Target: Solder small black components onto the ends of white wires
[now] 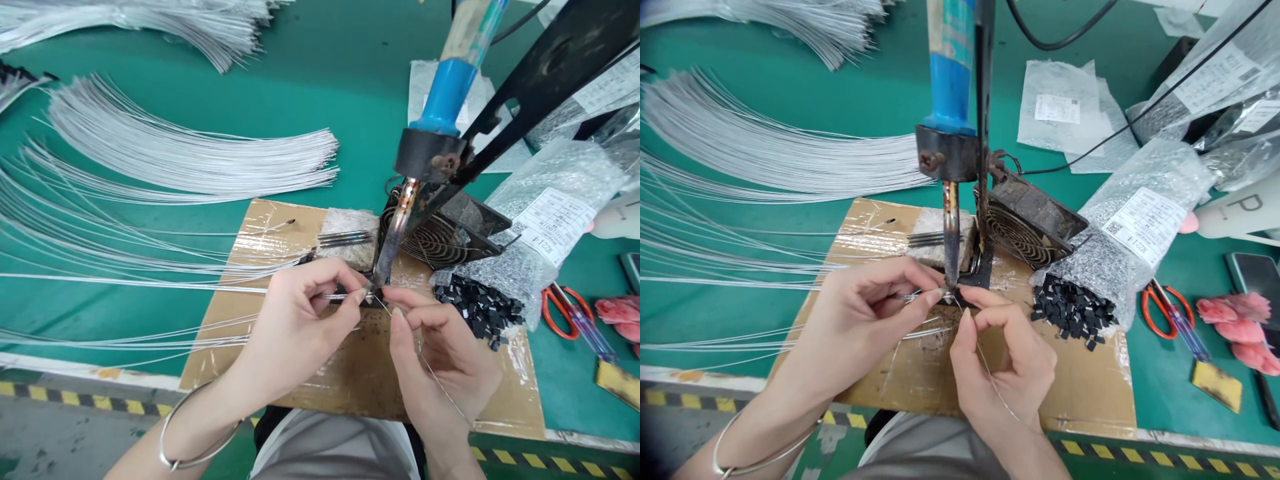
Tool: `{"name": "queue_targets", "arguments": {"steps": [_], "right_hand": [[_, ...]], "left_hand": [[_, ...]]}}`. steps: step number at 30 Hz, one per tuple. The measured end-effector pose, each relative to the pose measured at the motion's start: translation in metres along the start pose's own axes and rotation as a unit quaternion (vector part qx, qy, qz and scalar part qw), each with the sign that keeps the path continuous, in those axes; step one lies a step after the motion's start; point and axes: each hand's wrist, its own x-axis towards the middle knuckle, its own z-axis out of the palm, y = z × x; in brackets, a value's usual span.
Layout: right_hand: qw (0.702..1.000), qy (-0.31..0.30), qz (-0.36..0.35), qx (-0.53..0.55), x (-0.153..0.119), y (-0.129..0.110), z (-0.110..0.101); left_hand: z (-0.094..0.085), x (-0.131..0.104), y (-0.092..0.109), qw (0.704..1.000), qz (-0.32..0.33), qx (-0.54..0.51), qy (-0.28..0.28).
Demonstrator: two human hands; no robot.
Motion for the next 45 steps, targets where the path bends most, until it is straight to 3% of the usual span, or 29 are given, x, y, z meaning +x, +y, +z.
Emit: {"name": "queue_targets", "arguments": {"steps": [21,45], "right_hand": [[1.0,0.002,-0.001,0.004,-0.0004,0.0011,0.0008],[0.998,0.01,-0.049,-0.034,-0.0019,0.0042,0.0032]], "left_hand": [[0.0002,0.0007,0.0004,1.0,0.011,0.0,0.003],[0.0015,-0.0008,-0.0037,0.999,0.035,0.03,0.005]]}}
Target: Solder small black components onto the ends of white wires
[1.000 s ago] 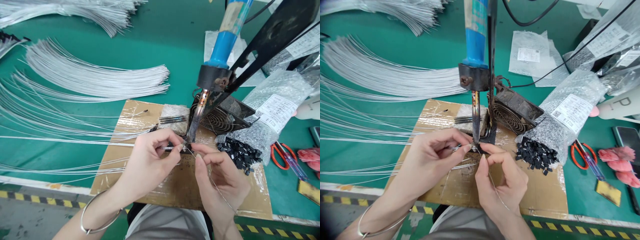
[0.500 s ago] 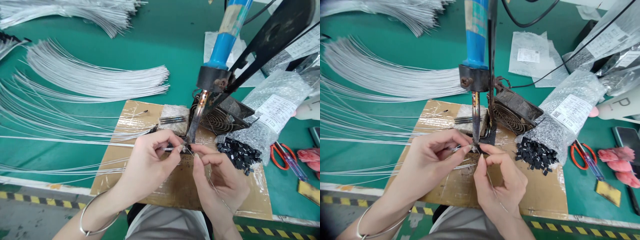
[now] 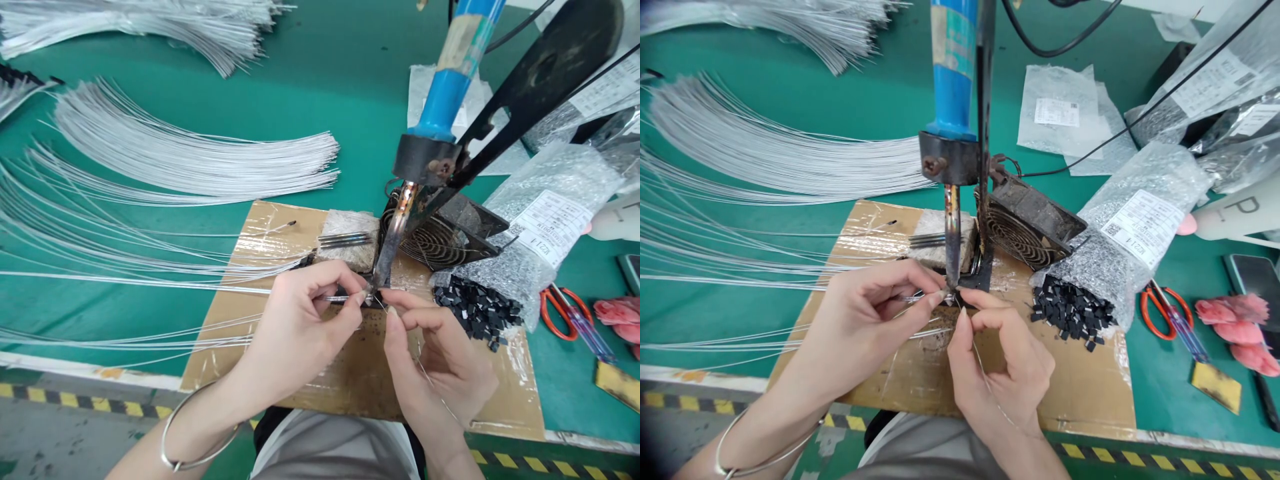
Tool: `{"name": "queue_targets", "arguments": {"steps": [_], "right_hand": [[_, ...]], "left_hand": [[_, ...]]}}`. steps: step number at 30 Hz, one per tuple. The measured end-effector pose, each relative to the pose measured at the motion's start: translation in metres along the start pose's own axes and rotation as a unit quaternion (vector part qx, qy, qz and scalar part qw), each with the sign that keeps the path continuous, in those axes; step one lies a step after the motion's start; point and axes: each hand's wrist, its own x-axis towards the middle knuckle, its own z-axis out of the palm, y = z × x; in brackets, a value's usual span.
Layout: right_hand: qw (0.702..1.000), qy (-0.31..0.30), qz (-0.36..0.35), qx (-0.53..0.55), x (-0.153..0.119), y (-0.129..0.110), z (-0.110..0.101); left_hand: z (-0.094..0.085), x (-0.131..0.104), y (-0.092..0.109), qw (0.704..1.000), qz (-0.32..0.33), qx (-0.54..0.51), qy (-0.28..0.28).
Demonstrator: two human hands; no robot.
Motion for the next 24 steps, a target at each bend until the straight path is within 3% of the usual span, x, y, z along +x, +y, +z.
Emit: {"name": "queue_targets", "arguments": {"steps": [18,24], "right_hand": [[0.999,-0.023,-0.031,-0.02,-0.0016,0.0034,-0.0037],[1.0,-0.003,-0.017,-0.017,-0.0008,0.0024,-0.0013]], "left_hand": [[-0.0016,-0.0015,-0.0001,1.0,-0.003,0.003,-0.001],[-0.0004,-0.0018,-0.0003,1.0,-0.005,0.001,-0.004]]}}
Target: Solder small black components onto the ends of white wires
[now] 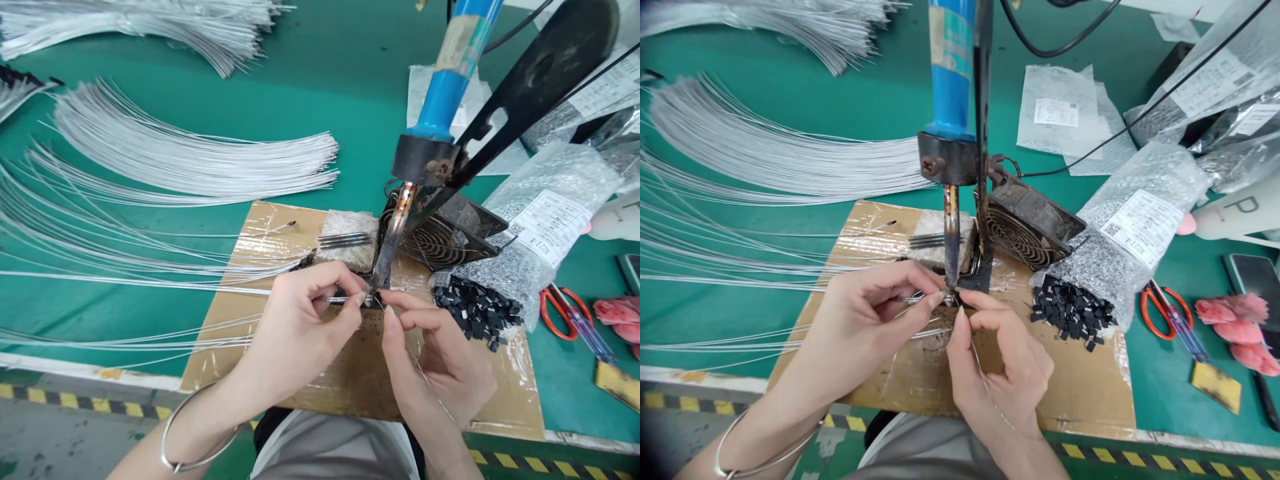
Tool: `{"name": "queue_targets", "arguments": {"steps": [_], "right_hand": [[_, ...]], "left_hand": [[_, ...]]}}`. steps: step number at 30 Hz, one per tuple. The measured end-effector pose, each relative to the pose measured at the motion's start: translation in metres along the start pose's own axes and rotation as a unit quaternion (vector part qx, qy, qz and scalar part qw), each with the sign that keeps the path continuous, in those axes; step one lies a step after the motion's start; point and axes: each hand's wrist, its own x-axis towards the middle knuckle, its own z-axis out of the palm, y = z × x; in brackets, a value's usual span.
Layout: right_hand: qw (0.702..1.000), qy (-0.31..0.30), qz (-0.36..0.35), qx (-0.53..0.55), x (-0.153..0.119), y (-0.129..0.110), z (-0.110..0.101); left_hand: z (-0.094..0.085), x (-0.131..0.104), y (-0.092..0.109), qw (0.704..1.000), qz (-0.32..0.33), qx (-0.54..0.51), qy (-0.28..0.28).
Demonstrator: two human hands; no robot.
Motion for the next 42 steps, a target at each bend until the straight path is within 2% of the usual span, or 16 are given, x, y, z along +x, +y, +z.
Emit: {"name": "queue_targets", "arguments": {"steps": [5,15,32,34,37,40,42], "right_hand": [[1.0,-0.019,-0.023,-0.008,0.0,0.001,-0.002],[0.999,-0.013,-0.027,-0.012,0.0,0.001,-0.001],[1.0,-0.027,-0.001,0.015,-0.003,0.001,-0.002],[0.999,-0.011,0.015,0.026,-0.002,0.0,-0.004],[0.997,0.071,0.041,0.014,0.004,0.004,-0.012],[0.986,0.155,0.055,-0.028,0.01,0.02,-0.029],[0.98,0.165,0.068,-0.088,0.011,0.034,-0.042]], "left_hand": [[-0.001,-0.001,0.003,1.0,-0.003,0.005,0.0],[-0.002,-0.001,0.003,1.0,0.002,0.005,-0.001],[-0.003,-0.002,-0.001,1.0,-0.009,0.012,-0.024],[-0.004,-0.002,-0.002,1.0,-0.007,0.014,-0.026],[-0.006,-0.005,-0.003,1.0,-0.004,0.011,-0.018],[-0.009,-0.007,-0.004,1.0,-0.004,0.016,-0.014],[-0.012,-0.008,-0.005,1.0,-0.003,0.02,-0.011]]}}
